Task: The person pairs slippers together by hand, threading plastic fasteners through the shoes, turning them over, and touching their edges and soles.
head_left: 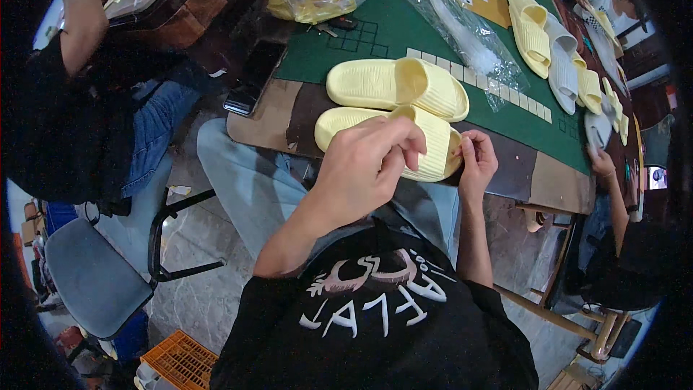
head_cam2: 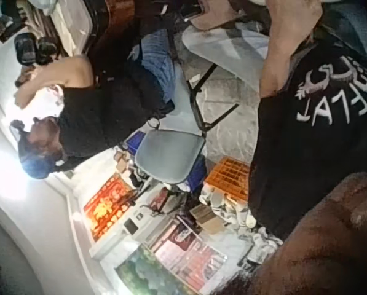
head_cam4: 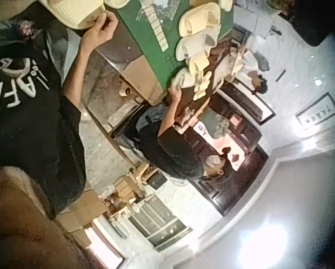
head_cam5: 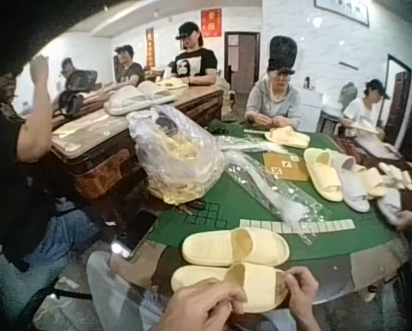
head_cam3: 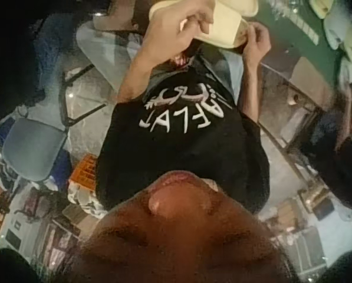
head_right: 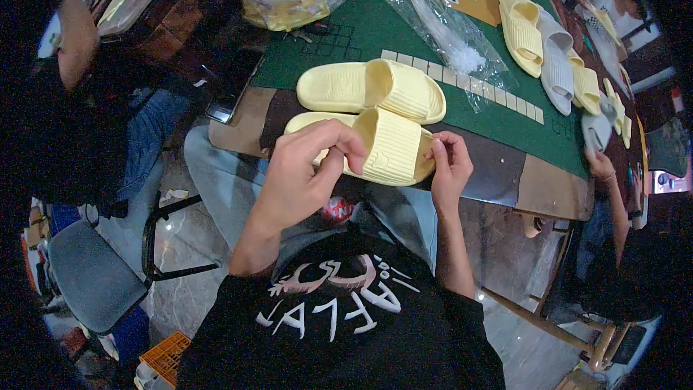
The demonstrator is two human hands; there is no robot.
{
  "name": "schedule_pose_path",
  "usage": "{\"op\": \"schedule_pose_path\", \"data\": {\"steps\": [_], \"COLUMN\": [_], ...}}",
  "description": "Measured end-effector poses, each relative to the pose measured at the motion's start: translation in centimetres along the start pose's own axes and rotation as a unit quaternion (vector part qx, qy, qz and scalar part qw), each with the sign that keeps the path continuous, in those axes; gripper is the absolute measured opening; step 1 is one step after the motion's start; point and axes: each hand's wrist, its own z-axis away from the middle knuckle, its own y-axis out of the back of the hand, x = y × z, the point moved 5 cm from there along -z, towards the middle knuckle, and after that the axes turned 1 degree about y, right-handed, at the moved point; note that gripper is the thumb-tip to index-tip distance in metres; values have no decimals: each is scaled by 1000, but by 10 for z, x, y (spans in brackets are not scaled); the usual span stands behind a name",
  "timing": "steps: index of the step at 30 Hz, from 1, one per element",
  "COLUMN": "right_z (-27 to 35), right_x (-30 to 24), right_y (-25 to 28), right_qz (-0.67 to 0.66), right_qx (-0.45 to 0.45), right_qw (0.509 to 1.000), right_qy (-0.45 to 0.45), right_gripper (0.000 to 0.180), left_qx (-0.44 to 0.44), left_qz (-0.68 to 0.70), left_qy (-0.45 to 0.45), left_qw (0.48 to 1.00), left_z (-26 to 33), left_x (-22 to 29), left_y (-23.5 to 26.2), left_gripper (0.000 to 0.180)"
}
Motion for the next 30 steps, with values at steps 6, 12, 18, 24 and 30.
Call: {"op": "schedule_pose_path", "data": {"steps": [6,12,18,24,30], "right_z": [1,0,2,0,1], "right_x": [-4,-3,-1,1,-1], "right_y": [0,-5,5,1,2], "right_qz": [30,22,17,20,14], "right_qx": [-4,-6,-15,-25,-5], "right_qw": [999,1000,1000,999,1000], "right_qy": [18,6,6,16,12], "right_gripper": [7,6,7,7,8], "left_qx": [-2,91,198,303,312], "left_qz": [-257,-187,65,-79,-512], "left_qy": [27,-32,-93,-266,-265], "left_qw": [966,978,974,912,755], "left_z": [1,5,40,58,109], "left_x": [-9,9,81,132,170], "left_y": [0,16,60,78,106], "left_gripper": [39,17,7,7,13]}}
